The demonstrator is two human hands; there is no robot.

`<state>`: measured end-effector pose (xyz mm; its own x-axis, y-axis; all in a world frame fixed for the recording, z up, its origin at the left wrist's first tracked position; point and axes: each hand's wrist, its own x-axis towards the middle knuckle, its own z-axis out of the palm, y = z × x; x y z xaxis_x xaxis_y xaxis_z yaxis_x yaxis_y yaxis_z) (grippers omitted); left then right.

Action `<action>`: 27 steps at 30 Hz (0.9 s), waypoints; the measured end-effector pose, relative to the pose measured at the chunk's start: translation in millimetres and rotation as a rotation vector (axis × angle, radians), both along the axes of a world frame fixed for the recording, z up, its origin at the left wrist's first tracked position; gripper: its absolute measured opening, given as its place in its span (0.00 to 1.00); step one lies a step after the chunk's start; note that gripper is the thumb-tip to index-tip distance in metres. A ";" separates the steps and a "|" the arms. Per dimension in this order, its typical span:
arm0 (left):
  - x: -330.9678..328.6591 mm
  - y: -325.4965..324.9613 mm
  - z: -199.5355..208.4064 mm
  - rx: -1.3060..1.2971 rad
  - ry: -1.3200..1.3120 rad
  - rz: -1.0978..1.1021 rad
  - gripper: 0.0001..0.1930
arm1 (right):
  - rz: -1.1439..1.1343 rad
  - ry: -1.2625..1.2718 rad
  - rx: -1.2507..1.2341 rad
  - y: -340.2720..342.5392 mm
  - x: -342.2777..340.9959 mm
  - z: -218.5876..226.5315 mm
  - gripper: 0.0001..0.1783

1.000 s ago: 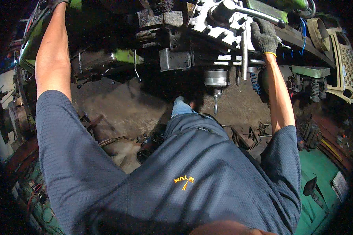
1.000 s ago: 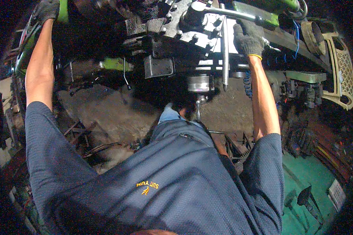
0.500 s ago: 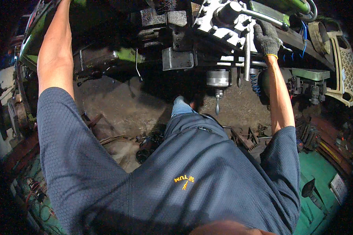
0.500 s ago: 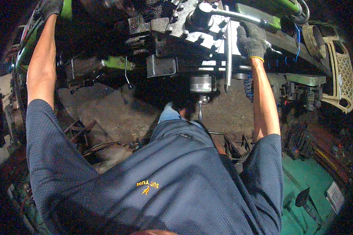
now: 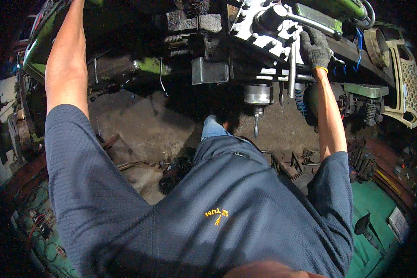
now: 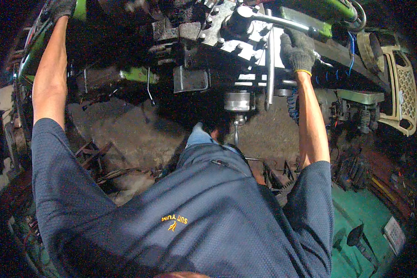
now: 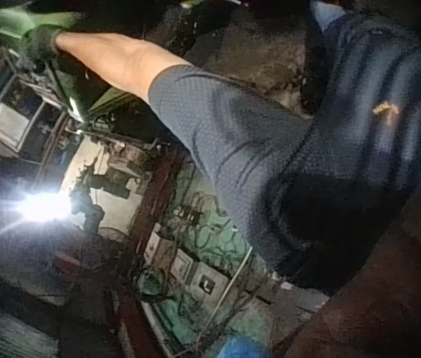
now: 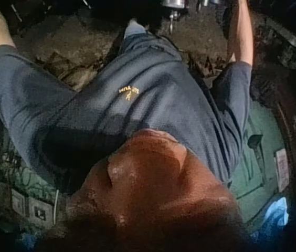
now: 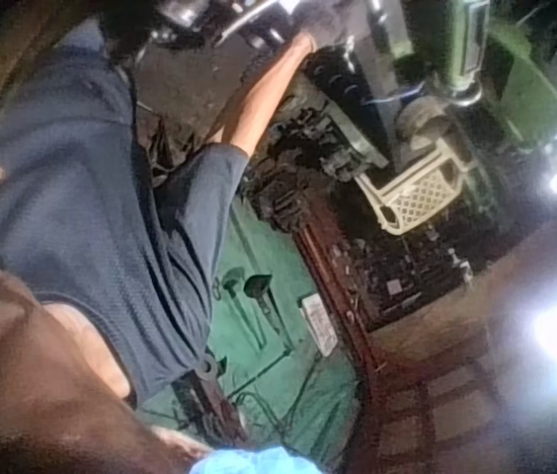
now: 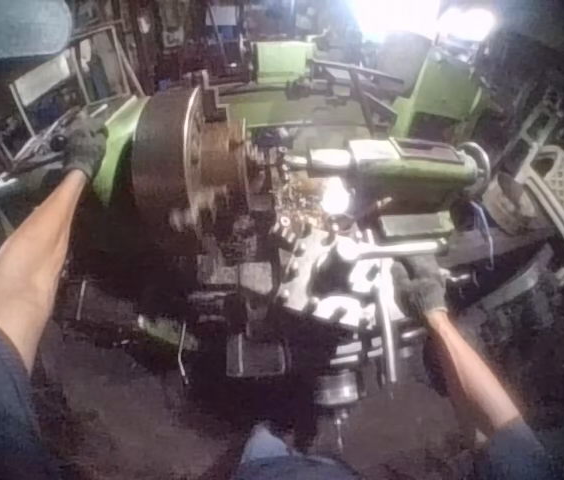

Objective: The person operates a green industrial lathe, using both hands to manipulate the control levers and knobs on the machine's carriage. They adjust the tool position and feed rate while a metal workpiece rotates in the chuck, generating metal shavings.

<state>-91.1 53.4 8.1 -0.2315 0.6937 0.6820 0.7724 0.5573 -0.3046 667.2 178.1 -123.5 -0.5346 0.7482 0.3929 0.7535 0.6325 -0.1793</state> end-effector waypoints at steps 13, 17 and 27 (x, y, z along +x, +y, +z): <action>46.2 -18.9 6.2 0.228 0.011 -0.239 0.11 | -0.105 0.022 0.051 -4.2 6.9 -6.4 0.17; 49.9 -36.7 15.1 0.268 -0.042 -0.237 0.09 | -0.127 0.102 -0.092 -11.5 -8.5 8.7 0.13; 62.1 -30.1 12.1 0.236 -0.161 -0.190 0.07 | -0.050 0.216 -0.025 -9.2 1.6 7.4 0.16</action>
<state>-29.0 23.3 20.1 -0.2310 0.5626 0.7938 0.8968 0.4395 -0.0504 668.8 168.9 -116.1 -0.4022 0.7826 0.4752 0.7262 0.5888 -0.3550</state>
